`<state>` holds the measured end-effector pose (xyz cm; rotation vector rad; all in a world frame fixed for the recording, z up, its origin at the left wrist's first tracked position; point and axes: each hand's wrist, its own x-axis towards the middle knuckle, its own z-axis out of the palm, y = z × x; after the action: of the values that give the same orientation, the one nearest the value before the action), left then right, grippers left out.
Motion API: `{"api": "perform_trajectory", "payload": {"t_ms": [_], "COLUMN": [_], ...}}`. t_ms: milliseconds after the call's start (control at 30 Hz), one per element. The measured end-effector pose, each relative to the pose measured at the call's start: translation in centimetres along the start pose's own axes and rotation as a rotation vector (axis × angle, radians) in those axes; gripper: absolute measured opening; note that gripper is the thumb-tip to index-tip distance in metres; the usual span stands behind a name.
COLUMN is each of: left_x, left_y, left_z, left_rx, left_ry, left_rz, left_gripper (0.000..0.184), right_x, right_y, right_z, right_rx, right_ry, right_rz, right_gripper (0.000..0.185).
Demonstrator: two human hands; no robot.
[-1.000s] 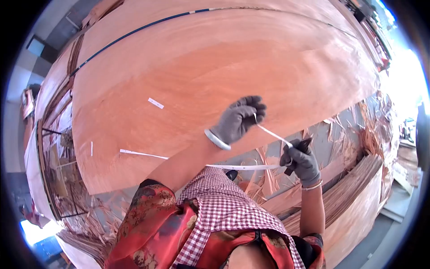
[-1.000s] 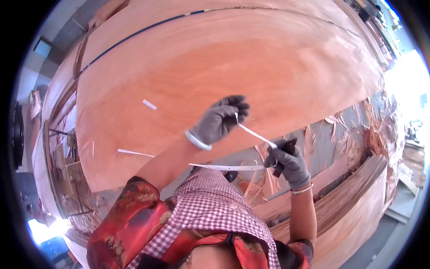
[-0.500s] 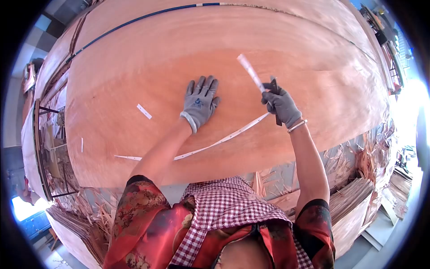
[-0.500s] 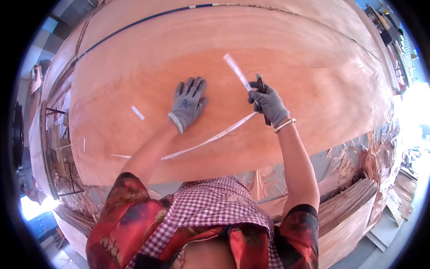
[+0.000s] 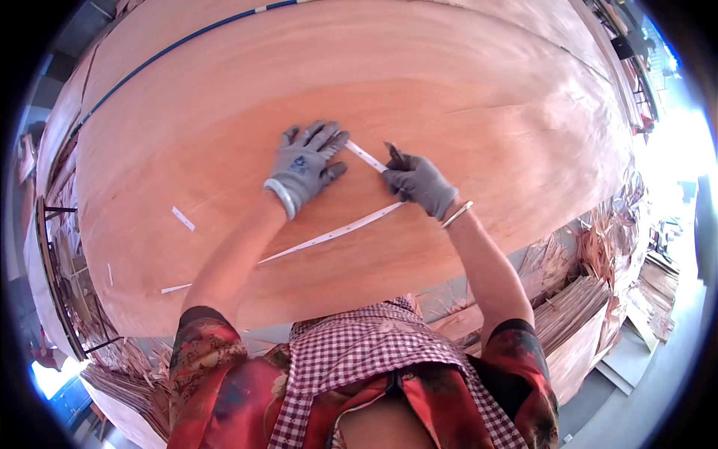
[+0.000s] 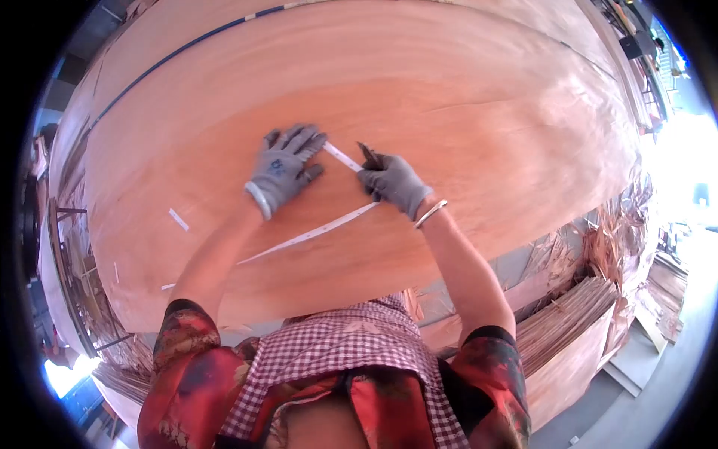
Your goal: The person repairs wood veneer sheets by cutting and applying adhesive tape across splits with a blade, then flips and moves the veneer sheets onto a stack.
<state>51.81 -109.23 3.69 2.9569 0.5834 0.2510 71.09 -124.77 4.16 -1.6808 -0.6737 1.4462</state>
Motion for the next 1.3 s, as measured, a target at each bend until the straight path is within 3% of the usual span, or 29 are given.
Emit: {"api": "perform_trajectory", "payload": {"t_ms": [67, 100, 200, 333, 400, 467, 633, 733, 833, 933, 1033, 1133, 1167, 1300], "left_x": [0.3, 0.4, 0.6, 2.1, 4.3, 7.6, 17.8, 21.0, 21.2, 21.5, 21.6, 22.0, 22.3, 26.2], "left_y": [0.4, 0.6, 1.3, 1.7, 3.5, 6.4, 13.8, 15.7, 16.2, 16.5, 16.5, 16.9, 17.1, 19.5], "left_z": [0.0, -0.1, -0.2, -1.0, -0.4, 2.0, 5.4, 7.7, 6.9, 5.9, 6.0, 4.9, 4.7, 7.2], "left_rx": [0.027, 0.04, 0.119, 0.079, 0.068, 0.03, -0.062, -0.105, -0.055, -0.015, 0.016, 0.03, 0.036, -0.042], "left_ry": [-0.04, -0.064, -0.114, -0.129, -0.007, 0.112, 0.223, 0.171, 0.093, 0.026, 0.034, -0.032, -0.066, 0.146], "left_rz": [-0.026, -0.035, -0.067, -0.025, 0.048, 0.112, 0.202, 0.196, 0.146, 0.157, 0.175, 0.173, 0.173, 0.28], "left_gripper": [0.051, 0.051, 0.053, 0.047, 0.042, 0.041, 0.045, 0.046, 0.046, 0.046, 0.045, 0.044, 0.044, 0.043], "right_x": [-0.4, -1.5, -4.6, -2.0, -0.3, 0.1, 0.4, 0.7, 0.2, -1.9, -4.7, -2.9, -2.0, -0.2], "right_y": [0.1, 0.0, -1.0, -2.9, -2.3, -1.1, -0.2, 0.5, 0.4, 0.6, -1.3, -1.8, -1.8, -1.1], "right_z": [1.4, 2.6, 2.3, -10.9, -18.0, -21.9, -22.5, -23.1, -23.2, -22.2, -21.0, -26.6, -29.6, -35.8], "right_rx": [0.002, -0.164, -0.104, 0.366, 0.068, -0.015, 0.088, 0.091, -0.152, -0.061, -0.188, 0.28, 0.266, 0.006], "right_ry": [-0.042, -0.153, -0.28, 0.058, 0.275, 0.292, 0.237, 0.223, 0.345, 0.248, 0.14, 0.285, 0.291, 0.355], "right_rz": [-0.044, -0.086, -0.145, -0.137, -0.174, -0.058, -0.079, -0.108, -0.034, -0.075, -0.063, -0.236, -0.229, -0.032], "right_gripper": [0.014, 0.017, 0.022, 0.017, 0.02, 0.024, 0.026, 0.026, 0.02, 0.018, 0.019, 0.02, 0.021, 0.019]}}
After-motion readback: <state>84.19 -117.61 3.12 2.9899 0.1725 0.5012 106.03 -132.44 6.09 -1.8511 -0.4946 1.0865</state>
